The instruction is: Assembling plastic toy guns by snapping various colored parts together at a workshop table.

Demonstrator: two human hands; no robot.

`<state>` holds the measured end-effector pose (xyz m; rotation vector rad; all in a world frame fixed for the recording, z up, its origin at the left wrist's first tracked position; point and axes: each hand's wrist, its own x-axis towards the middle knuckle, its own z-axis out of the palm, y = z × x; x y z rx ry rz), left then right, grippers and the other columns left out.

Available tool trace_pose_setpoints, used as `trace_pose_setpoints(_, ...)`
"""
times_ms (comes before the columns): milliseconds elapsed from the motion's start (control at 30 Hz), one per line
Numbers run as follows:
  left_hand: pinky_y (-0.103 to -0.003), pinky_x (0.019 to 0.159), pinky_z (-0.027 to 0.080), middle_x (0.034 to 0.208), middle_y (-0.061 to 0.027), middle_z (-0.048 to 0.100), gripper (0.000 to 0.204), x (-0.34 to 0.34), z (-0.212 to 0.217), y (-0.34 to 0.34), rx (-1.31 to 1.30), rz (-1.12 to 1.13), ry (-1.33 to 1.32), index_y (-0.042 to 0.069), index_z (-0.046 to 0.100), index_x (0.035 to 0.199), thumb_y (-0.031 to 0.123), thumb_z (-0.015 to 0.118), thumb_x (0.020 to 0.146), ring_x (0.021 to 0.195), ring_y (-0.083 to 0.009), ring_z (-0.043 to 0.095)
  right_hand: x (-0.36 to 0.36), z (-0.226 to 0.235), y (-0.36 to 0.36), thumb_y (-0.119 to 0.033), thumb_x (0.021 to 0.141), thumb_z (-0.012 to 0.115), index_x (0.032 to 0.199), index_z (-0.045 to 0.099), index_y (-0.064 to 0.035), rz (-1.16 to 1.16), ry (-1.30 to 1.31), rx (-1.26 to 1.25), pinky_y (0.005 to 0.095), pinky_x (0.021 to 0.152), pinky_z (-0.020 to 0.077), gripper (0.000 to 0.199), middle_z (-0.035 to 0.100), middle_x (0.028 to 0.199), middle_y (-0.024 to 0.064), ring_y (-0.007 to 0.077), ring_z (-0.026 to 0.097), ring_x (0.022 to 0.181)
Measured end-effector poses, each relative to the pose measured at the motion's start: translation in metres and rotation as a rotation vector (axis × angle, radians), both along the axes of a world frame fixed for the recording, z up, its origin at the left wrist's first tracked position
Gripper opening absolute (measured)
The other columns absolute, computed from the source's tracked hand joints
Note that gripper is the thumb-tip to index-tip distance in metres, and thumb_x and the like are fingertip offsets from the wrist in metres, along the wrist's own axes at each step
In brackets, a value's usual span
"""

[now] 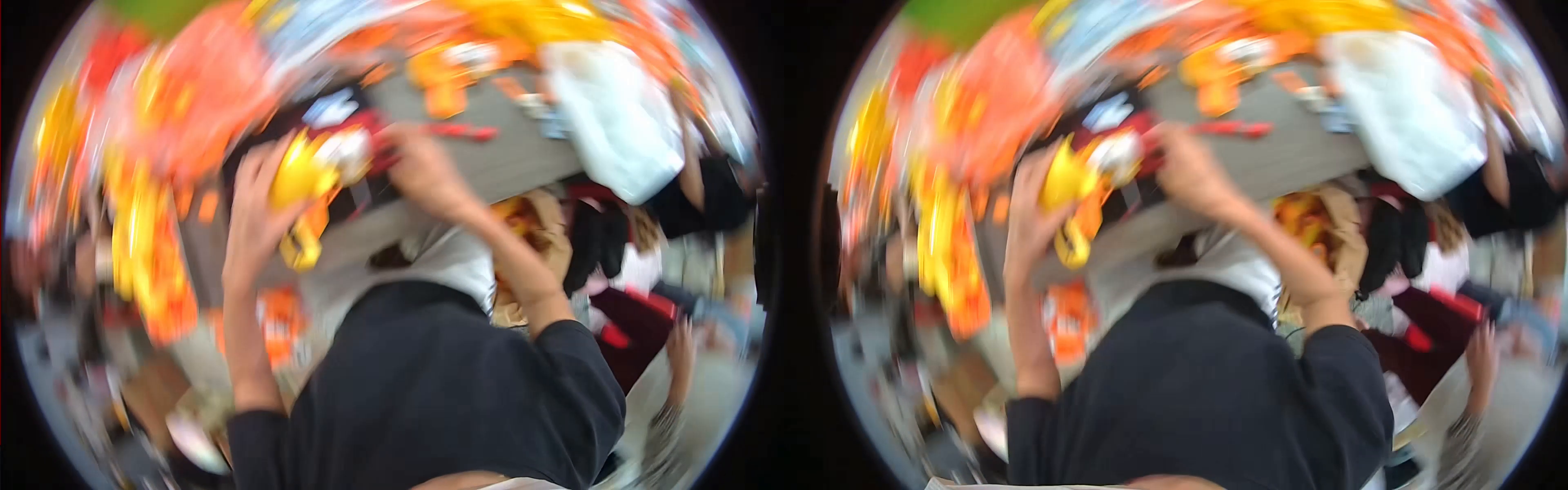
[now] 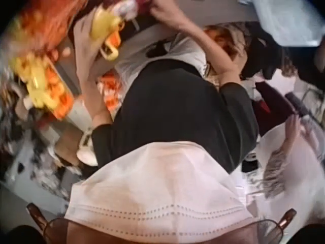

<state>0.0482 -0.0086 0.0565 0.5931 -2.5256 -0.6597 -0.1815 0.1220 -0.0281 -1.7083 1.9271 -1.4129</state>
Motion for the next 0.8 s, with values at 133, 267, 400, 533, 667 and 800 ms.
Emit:
trace_pose_setpoints(133,-0.043,0.103,0.038,0.124,-0.0171,0.050,0.076,-0.027,-0.002,-0.007,-0.142,-0.103,-0.235,0.004,0.048,0.138,0.009,0.077,0.068,0.117,-0.0365,0.047,0.031,-0.043,-0.052,-0.001,0.068,0.068,0.124,0.051,-0.0031,0.067,-0.069,-0.277,0.0485,0.092,0.0439,0.058,0.057,0.112,0.0224,0.0436,0.053,0.107)
trace_pose_setpoints(267,-0.043,0.100,0.040,0.121,-0.0193,0.052,0.071,-0.036,-0.014,-0.014,-0.016,-0.269,-0.345,-0.001,0.047,0.128,0.010,0.079,0.066,0.115,-0.0380,0.048,0.034,-0.034,-0.041,-0.005,0.068,0.068,0.145,0.030,-0.0037,0.204,-0.132,0.102,0.0454,0.102,0.0326,0.086,0.052,0.124,0.0185,0.0367,0.043,0.122)
trace_pose_setpoints(400,-0.041,0.095,0.044,0.118,-0.0205,0.054,0.069,-0.048,-0.008,-0.021,0.054,-0.324,-0.401,0.001,0.046,0.128,0.010,0.076,0.066,0.111,-0.0372,0.053,0.028,-0.034,-0.034,-0.001,0.071,0.066,0.148,0.029,-0.0037,0.202,-0.143,0.099,0.0448,0.105,0.0300,0.085,0.049,0.129,0.0172,0.0332,0.041,0.125)
trace_pose_setpoints(533,-0.036,0.089,0.048,0.111,-0.0190,0.057,0.066,-0.053,-0.004,-0.026,0.126,-0.308,-0.451,0.000,0.045,0.128,0.006,0.070,0.067,0.100,-0.0325,0.059,0.030,-0.044,-0.044,-0.006,0.069,0.069,0.146,0.033,-0.0042,0.162,-0.101,0.077,0.0419,0.101,0.0314,0.085,0.050,0.126,0.0151,0.0313,0.041,0.122)
trace_pose_setpoints(667,-0.038,0.088,0.049,0.109,-0.0192,0.060,0.066,-0.051,-0.003,-0.034,0.250,-0.310,-0.431,0.002,0.045,0.128,0.007,0.069,0.067,0.100,-0.0345,0.061,0.032,-0.043,-0.048,-0.009,0.065,0.073,0.139,0.039,-0.0048,0.154,-0.060,0.072,0.0427,0.098,0.0335,0.081,0.051,0.118,0.0132,0.0309,0.043,0.117)
trace_pose_setpoints(800,-0.040,0.087,0.049,0.109,-0.0206,0.060,0.066,-0.056,0.001,-0.021,0.035,-0.272,-0.486,0.003,0.044,0.129,0.010,0.069,0.068,0.100,-0.0372,0.061,0.030,-0.046,-0.047,-0.010,0.062,0.075,0.130,0.046,-0.0061,0.124,-0.020,0.049,0.0420,0.094,0.0345,0.074,0.051,0.113,0.0116,0.0299,0.044,0.113)
